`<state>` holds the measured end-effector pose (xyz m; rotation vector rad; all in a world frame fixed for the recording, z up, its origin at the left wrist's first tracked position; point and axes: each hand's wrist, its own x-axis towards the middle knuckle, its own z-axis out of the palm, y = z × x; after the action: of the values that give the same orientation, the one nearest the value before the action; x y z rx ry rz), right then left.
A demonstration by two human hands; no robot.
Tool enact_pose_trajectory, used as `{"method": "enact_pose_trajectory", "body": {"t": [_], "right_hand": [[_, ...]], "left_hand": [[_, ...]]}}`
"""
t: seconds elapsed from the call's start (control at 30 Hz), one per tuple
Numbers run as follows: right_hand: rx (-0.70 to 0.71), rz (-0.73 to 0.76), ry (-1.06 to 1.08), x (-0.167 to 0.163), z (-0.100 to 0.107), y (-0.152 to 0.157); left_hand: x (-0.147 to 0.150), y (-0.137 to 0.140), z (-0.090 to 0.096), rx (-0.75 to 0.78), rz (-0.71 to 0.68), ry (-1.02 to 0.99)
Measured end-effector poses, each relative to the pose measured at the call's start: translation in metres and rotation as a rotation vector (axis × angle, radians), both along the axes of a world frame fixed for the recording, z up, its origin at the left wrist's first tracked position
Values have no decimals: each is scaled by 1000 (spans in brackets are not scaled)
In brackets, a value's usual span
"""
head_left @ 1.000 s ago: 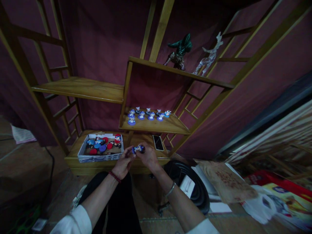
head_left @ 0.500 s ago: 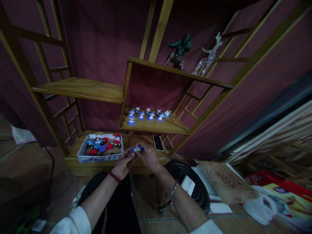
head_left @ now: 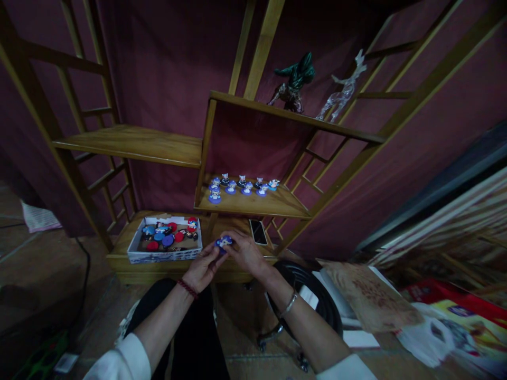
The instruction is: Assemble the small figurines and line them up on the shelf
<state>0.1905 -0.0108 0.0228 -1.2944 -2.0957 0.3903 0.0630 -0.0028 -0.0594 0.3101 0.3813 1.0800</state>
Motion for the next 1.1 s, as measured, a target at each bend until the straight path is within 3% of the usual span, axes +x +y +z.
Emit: {"method": "enact_pose_trajectory", "body": {"t": [0.33,0.63,1.1], "right_hand": [[-20,61,-64,8,14,0],[-29,57,-123,13,14,0],[-53,43,-140,18,10,5]], "left_hand": [[7,-1,7,18,-44,-40],[12,-3,3,36,-69,-64],[12,0,12,58,-76,-45]]}}
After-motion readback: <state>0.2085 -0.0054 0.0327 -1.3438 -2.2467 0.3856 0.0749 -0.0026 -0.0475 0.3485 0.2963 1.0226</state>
